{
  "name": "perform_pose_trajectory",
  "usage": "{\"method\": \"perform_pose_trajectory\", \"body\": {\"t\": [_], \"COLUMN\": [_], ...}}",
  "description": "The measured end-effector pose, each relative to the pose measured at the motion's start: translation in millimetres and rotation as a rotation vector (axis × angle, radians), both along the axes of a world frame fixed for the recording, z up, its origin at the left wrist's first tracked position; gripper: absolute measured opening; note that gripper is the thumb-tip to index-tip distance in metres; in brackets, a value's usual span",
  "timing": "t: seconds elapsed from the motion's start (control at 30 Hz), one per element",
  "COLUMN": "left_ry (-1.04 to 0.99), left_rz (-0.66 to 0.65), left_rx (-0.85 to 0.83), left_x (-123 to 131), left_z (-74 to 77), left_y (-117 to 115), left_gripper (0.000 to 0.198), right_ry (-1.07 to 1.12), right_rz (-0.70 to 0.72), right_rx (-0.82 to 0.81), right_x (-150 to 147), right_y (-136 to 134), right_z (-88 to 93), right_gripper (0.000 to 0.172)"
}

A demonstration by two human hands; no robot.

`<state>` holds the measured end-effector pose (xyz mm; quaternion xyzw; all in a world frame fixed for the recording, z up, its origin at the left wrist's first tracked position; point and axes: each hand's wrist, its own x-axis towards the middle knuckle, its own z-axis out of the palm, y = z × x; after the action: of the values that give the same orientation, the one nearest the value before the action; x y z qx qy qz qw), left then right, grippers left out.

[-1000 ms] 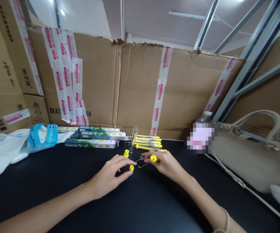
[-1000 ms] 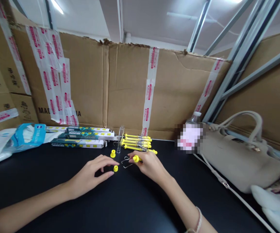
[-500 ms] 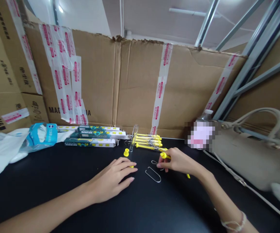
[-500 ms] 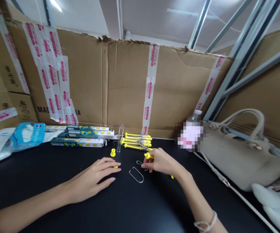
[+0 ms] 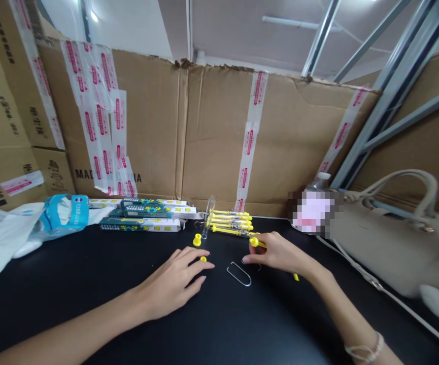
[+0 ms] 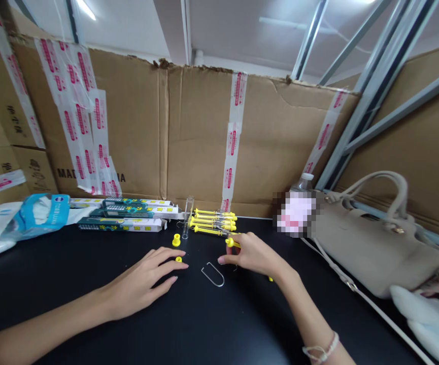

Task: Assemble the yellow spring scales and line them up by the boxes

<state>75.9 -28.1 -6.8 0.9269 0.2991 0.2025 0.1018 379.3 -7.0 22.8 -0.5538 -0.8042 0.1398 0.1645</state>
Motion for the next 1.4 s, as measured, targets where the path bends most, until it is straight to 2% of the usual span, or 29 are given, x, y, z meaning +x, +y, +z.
{"method": "perform_pose_trajectory", "body": {"t": [0.13, 0.27, 0.37, 0.5, 0.6, 0.73, 0.83, 0.93, 1.07, 1.13, 1.27, 1.4], "left_ry": [-0.065, -0.125, -0.165, -0.213, -0.274, -0.357, -0.41, -0.407, -0.376, -0.36, -0.346, -0.34], "left_rz": [0.074, 0.106, 0.123, 0.104, 0.103, 0.175, 0.262, 0.316, 0.356, 0.361, 0.376, 0.414], "left_rx": [0.017, -0.003, -0.047, -0.144, -0.243, -0.281, -0.31, -0.313, -0.256, -0.223, -0.185, -0.196], "left_x": [1.3, 2.3, 2.2, 2.1, 3.5, 5.3, 3.2, -1.6, -8.9, -12.4, -17.7, -19.2], "left_z": [-0.6, 1.1, 1.8, 2.6, 3.2, 2.6, 0.3, -3.8, -9.8, -11.9, -14.0, -14.5], "left_y": [1.3, 1.7, 0.9, -0.2, 0.6, 6.6, 14.2, 20.9, 26.1, 28.7, 35.2, 37.8], "left_gripper": [0.029, 0.027, 0.032, 0.033, 0.023, 0.018, 0.022, 0.024, 0.014, 0.01, 0.007, 0.014], "right_ry": [0.003, -0.024, -0.145, -0.317, -0.337, -0.3, -0.193, -0.1, 0.052, 0.139, 0.334, 0.798], "right_rz": [0.061, 0.168, 0.289, 0.375, 0.366, 0.251, 0.169, 0.162, 0.257, 0.305, 0.33, 0.177], "right_rx": [0.134, 0.188, 0.298, 0.514, 0.647, 0.697, 0.693, 0.679, 0.682, 0.693, 0.689, 0.548], "right_x": [-26.6, -54.0, -71.2, -89.5, -97.1, -95.2, -86.9, -78.2, -72.8, -72.5, -73.6, -75.7], "right_y": [-10.7, -26.0, -33.7, -36.4, -35.4, -32.0, -29.2, -27.2, -25.8, -26.1, -29.2, -30.3], "right_z": [0.2, 0.7, -3.6, -19.3, -29.9, -30.8, -24.8, -20.5, -20.4, -21.0, -21.5, -19.5], "right_gripper": [0.018, 0.019, 0.018, 0.022, 0.03, 0.038, 0.033, 0.024, 0.043, 0.043, 0.029, 0.007]}}
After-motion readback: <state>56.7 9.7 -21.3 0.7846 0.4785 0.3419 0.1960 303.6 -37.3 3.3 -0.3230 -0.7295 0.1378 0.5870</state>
